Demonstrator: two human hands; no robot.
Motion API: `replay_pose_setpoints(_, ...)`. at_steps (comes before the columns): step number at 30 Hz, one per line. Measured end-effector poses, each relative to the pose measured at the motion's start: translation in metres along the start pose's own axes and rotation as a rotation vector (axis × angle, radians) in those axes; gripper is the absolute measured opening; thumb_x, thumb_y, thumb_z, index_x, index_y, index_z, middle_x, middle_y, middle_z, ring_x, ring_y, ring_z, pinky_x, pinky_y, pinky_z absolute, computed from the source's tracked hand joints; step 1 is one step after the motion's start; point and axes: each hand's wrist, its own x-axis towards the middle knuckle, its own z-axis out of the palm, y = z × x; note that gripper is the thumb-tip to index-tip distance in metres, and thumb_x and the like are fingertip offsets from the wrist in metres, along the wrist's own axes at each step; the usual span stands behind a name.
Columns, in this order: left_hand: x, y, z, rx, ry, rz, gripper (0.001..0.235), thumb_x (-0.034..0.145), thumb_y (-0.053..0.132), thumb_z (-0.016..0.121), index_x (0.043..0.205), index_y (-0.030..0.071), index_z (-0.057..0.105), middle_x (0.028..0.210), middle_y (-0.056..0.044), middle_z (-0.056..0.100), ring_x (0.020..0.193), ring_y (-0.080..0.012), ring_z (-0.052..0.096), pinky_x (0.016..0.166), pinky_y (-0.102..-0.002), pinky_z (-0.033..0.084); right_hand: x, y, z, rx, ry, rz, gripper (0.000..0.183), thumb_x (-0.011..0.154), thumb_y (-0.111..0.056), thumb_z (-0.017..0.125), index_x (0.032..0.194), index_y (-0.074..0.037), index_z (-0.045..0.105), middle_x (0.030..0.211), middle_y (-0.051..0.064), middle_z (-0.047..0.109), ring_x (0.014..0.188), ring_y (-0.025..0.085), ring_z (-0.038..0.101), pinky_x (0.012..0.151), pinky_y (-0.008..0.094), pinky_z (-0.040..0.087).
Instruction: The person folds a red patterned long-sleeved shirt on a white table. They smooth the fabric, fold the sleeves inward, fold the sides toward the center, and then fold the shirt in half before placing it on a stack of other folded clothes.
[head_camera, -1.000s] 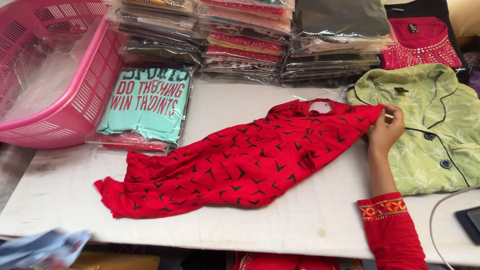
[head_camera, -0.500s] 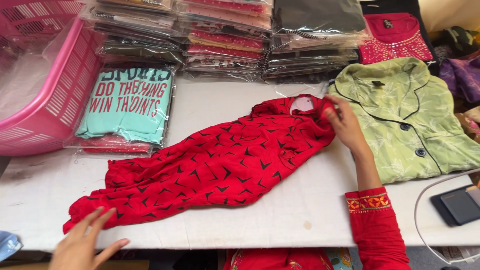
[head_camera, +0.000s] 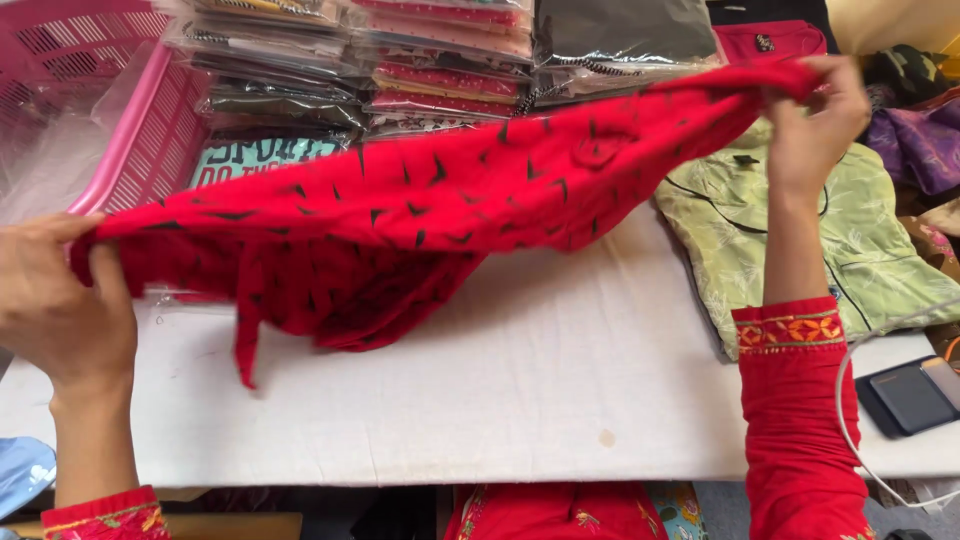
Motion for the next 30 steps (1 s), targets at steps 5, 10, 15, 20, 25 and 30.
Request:
replay_pose_setpoints(5, 0.003, 0.029, -0.009, -0.037, 0.237, 0.051, 0.013, 0.101, 0.010, 0.081, 0.107, 0.009, 0.069, 0.107, -0.002, 0.072, 0.095, -0.0231, 0.065, 0.091, -0.042, 0.046, 0.004, 0.003, -0.050, 0.190, 0.254, -0.177, 0.022, 0.100, 0.011, 0.070, 0.117, 0.004, 0.059, 0.109, 0.008, 0.066, 0.098, 0.014, 0.067, 0.090, 0.026, 0.058)
replay_pose_setpoints(10, -0.054, 0.035, 0.026, -0.069, -0.097, 0.147, 0.017, 0.091, 0.022, 0.078, 0.104, 0.013, 0.073, 0.108, 0.001, 0.074, 0.094, -0.0189, 0.068, 0.085, -0.038, 0.048, -0.066, 0.013, -0.092, -0.397, -0.178, -0.037, 0.024, 0.090, 0.011, 0.074, 0.112, 0.005, 0.067, 0.108, 0.009, 0.067, 0.100, 0.016, 0.067, 0.088, 0.029, 0.056)
replay_pose_setpoints(15, -0.075, 0.038, 0.028, -0.276, -0.384, 0.009, 0.041, 0.077, 0.040, 0.078, 0.105, 0.011, 0.074, 0.108, 0.000, 0.072, 0.092, -0.0207, 0.067, 0.079, -0.036, 0.050, -0.077, 0.029, -0.103, -0.382, -0.348, 0.224, 0.035, 0.087, 0.008, 0.065, 0.120, -0.001, 0.072, 0.117, 0.006, 0.069, 0.100, 0.013, 0.070, 0.082, 0.029, 0.056)
replay_pose_setpoints(20, -0.072, 0.069, 0.036, -0.520, -0.482, -0.025, 0.039, 0.077, 0.043, 0.077, 0.107, 0.018, 0.076, 0.113, 0.002, 0.072, 0.103, -0.0206, 0.067, 0.085, -0.036, 0.051, -0.090, -0.008, -0.062, -0.290, -0.443, 0.228, 0.019, 0.097, -0.010, 0.072, 0.114, -0.003, 0.072, 0.112, 0.008, 0.073, 0.098, 0.020, 0.072, 0.082, 0.031, 0.058)
replay_pose_setpoints(25, -0.063, 0.099, 0.069, -0.432, -0.345, 0.072, 0.041, 0.090, 0.038, 0.066, 0.125, 0.017, 0.070, 0.133, -0.001, 0.065, 0.123, -0.0262, 0.061, 0.099, -0.042, 0.045, -0.109, -0.037, -0.029, -0.609, -0.750, -0.008, 0.039, 0.089, -0.031, 0.074, 0.120, -0.007, 0.071, 0.115, 0.015, 0.070, 0.105, 0.033, 0.066, 0.090, 0.041, 0.052)
replay_pose_setpoints(30, -0.014, 0.103, 0.131, -0.375, -0.223, -0.137, 0.049, 0.104, 0.034, 0.066, 0.146, 0.011, 0.060, 0.148, -0.013, 0.057, 0.125, -0.0357, 0.060, 0.097, -0.048, 0.048, -0.111, 0.000, -0.010, -0.584, -0.864, 0.098, 0.052, 0.092, -0.041, 0.067, 0.133, -0.008, 0.063, 0.123, 0.017, 0.066, 0.113, 0.035, 0.063, 0.093, 0.044, 0.050)
